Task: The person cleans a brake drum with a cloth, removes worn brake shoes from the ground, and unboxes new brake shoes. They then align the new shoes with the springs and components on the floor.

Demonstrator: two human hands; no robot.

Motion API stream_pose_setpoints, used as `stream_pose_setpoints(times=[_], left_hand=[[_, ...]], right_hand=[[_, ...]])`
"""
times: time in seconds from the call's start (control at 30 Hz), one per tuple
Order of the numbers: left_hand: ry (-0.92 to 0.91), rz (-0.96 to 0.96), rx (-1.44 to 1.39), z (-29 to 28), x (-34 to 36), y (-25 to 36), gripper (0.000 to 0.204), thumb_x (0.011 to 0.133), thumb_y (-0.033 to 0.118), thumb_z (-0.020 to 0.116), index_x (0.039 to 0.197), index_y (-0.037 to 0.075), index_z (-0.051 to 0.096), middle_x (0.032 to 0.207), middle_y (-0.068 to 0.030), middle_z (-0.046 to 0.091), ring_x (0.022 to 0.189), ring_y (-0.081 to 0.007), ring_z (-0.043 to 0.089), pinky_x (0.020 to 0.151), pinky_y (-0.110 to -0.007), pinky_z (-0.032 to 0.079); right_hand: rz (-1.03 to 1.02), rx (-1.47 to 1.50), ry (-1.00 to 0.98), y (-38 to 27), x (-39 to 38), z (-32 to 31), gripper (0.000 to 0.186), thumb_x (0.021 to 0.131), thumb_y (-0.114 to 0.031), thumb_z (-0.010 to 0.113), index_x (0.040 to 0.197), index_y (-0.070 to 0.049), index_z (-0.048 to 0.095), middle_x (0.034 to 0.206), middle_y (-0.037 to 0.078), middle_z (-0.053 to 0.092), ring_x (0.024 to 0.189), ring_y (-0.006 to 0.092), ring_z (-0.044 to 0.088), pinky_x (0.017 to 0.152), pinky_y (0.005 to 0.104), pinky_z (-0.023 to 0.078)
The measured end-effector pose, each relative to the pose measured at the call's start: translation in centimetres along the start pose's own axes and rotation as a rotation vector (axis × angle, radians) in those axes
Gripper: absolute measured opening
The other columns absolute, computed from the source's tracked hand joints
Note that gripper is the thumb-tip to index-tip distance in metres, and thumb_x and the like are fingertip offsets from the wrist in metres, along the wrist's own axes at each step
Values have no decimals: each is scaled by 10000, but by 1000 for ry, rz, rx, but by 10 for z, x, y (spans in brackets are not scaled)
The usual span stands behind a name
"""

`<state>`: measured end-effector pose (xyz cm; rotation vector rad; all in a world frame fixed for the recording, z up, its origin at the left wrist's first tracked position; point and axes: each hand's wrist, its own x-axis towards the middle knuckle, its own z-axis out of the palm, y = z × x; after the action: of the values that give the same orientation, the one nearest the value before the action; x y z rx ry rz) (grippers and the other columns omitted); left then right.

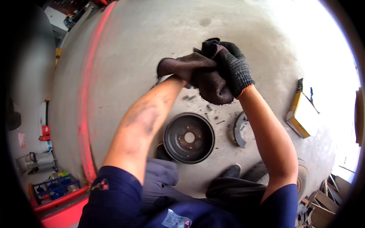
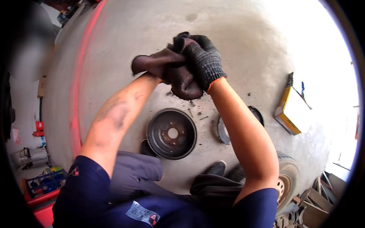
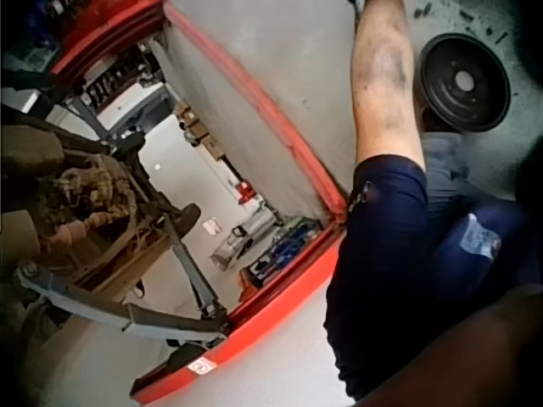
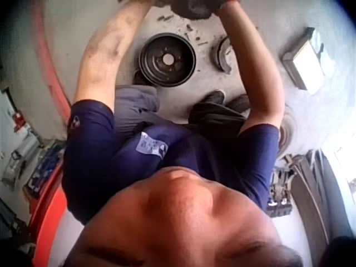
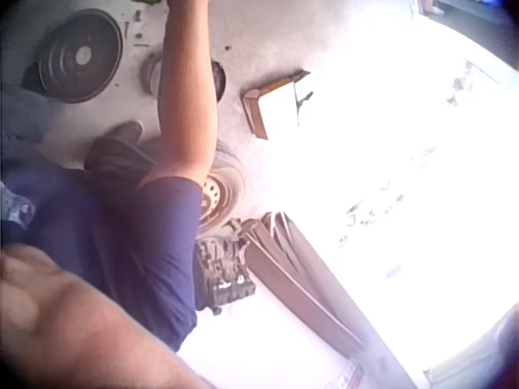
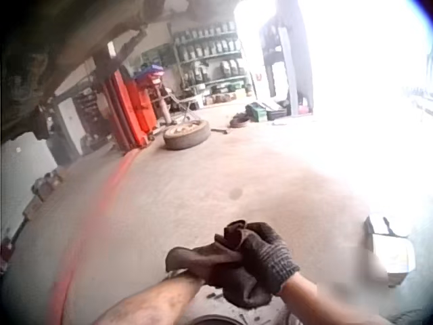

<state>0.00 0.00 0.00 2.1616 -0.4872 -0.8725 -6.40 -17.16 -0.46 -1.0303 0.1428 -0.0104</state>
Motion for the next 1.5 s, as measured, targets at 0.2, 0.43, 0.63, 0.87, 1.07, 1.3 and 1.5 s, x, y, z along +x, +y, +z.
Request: stream_pose_setpoints(times=[0.2, 0.43, 0.63, 0.87, 1.07, 1.3, 1.5], left_hand=[[-36, 765, 596, 24, 8, 69, 393, 845, 136, 661, 1233, 80, 633, 1086, -151, 683, 1046, -303, 660, 909, -409, 522], [104, -88, 1908, -12, 55, 31, 322, 793, 164, 687, 1095, 60, 729, 1011, -165, 715, 916, -314, 698, 723, -501, 572], [47, -120, 2097, 12, 79, 0, 268, 786, 150, 672, 1021, 62, 768, 973, -174, 731, 849, -340, 712, 612, -558, 569], [134, -141, 2033, 10, 87, -24, 284, 862, 112, 585, 1090, 83, 752, 1084, -180, 725, 907, -374, 714, 593, -644, 538], [140, -354, 1462, 38, 86, 34, 267, 895, 125, 601, 1122, 118, 740, 1182, -147, 707, 1054, -323, 705, 782, -490, 585], [165, -283, 1828, 26, 99, 17, 290, 899, 147, 618, 1168, 114, 724, 1236, -131, 688, 1083, -309, 686, 778, -610, 544], [391, -409, 1315, 31, 94, 5, 300, 910, 160, 576, 1172, 112, 714, 1272, -161, 653, 1129, -330, 662, 738, -621, 551]], right_hand=[[-254, -720, -37, -26, -1, -56, 420, 844, -296, 758, 1156, -31, 665, 1102, 173, 680, 1011, 281, 662, 920, 375, 528], [209, -1920, -944, -32, -69, 66, 262, 844, -257, 641, 938, -49, 770, 971, 209, 723, 914, 345, 706, 803, 437, 555], [158, -1690, -1152, -44, -99, 104, 328, 854, -222, 643, 1142, -102, 742, 1165, 147, 708, 1057, 331, 684, 873, 397, 547], [-398, -1368, -520, -3, -71, 85, 323, 849, -223, 649, 1132, -98, 742, 1147, 152, 711, 1041, 330, 688, 867, 403, 547], [-351, -1392, -322, 6, -45, 39, 320, 846, -225, 654, 1124, -94, 743, 1132, 156, 713, 1027, 329, 691, 861, 408, 548], [-638, -1203, -241, -38, -116, 76, 316, 841, -227, 661, 1114, -89, 744, 1114, 161, 716, 1010, 328, 695, 854, 414, 548], [-409, -1369, -220, 9, -42, 38, 313, 837, -228, 666, 1105, -86, 745, 1099, 165, 718, 996, 327, 698, 848, 419, 549]])
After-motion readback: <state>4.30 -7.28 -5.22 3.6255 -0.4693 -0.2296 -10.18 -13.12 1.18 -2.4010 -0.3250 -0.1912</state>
